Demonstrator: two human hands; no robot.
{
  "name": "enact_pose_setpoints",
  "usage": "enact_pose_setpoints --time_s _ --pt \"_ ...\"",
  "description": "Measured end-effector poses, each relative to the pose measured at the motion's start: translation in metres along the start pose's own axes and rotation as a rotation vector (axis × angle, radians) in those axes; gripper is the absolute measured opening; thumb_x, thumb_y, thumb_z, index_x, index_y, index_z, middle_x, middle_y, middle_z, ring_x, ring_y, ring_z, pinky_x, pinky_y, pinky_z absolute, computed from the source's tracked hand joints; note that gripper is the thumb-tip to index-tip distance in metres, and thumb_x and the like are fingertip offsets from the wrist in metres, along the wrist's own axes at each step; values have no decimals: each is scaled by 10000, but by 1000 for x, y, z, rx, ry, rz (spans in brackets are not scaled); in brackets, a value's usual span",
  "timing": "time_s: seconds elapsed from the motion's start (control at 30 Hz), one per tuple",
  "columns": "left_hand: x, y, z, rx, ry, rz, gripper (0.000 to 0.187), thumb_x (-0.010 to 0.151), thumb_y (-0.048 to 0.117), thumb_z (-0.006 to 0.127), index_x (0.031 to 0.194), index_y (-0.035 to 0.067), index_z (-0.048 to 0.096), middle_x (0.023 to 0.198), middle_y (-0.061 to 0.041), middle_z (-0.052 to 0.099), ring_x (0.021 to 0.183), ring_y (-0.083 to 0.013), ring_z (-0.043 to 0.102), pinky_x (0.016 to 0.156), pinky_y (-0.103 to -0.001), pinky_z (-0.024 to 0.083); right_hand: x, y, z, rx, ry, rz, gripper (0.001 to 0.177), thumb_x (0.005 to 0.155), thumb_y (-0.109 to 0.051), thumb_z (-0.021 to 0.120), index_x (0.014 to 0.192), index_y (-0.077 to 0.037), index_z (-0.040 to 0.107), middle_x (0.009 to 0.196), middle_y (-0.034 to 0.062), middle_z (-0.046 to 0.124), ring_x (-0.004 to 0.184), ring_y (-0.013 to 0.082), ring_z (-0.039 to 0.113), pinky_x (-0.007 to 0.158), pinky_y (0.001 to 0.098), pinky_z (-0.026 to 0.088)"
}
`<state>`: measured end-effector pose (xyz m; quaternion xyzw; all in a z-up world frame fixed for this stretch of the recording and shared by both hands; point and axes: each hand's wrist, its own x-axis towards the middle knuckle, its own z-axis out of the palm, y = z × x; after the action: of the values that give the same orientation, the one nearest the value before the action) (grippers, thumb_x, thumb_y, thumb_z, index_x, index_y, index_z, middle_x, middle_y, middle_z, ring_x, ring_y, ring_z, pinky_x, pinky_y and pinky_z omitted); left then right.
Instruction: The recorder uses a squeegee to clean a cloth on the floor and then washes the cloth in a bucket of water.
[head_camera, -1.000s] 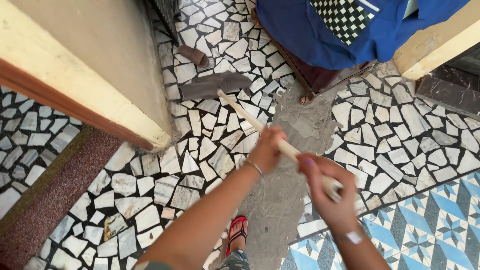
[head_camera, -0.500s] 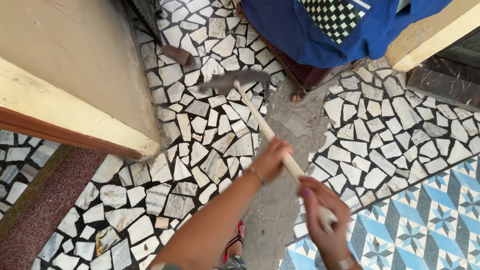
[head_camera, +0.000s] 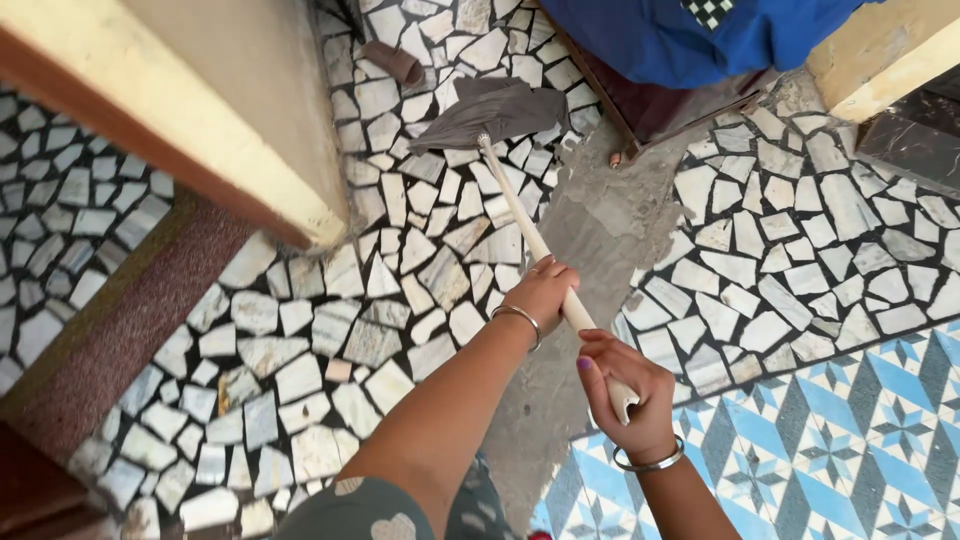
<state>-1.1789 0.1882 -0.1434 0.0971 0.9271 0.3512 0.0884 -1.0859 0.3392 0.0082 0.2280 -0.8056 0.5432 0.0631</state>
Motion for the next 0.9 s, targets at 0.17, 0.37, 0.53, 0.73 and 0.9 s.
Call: enact_pose_setpoints --time_s 0.17,0.37,0.53,0.73,0.9 --pt "-120 53 46 33 145 110 265 808 27 680 1026 139 581 1158 -73 636 1301 -385 510 1055 -446 454 -109 -64 -44 4 -74 -40 226 922 11 640 696 9 620 716 89 670 772 201 733 950 373 602" --pt "-264 167 61 48 328 182 293 737 107 740 990 143 596 1059 -73 648 1086 -370 581 991 -465 445 -214 -159 -121 60 -199 -85 222 918 -14 668 696 -4 664 732 80 726 813 190 754 906 345 614" --pt "-343 241 49 45 367 202 260 742 184 768 952 148 618 976 -54 650 975 -344 599 898 -448 461 -262 -224 -169 45 -257 -55 201 904 -33 678 709 -4 720 784 90 774 924 190 784 748 294 593" --pt "-343 193 76 -129 219 259 192 793 241 775 903 148 647 930 -78 696 916 -336 681 785 -442 535 -295 -253 -158 105 -285 -41 271 977 -44 630 708 -33 668 893 76 805 942 155 758 688 267 546" --pt "-341 151 95 -173 190 313 277 756 264 833 822 105 616 875 -135 696 843 -351 689 730 -454 537 -305 -249 -143 -2 -279 0 284 993 -90 611 747 -23 736 834 71 790 959 139 749 686 299 523"
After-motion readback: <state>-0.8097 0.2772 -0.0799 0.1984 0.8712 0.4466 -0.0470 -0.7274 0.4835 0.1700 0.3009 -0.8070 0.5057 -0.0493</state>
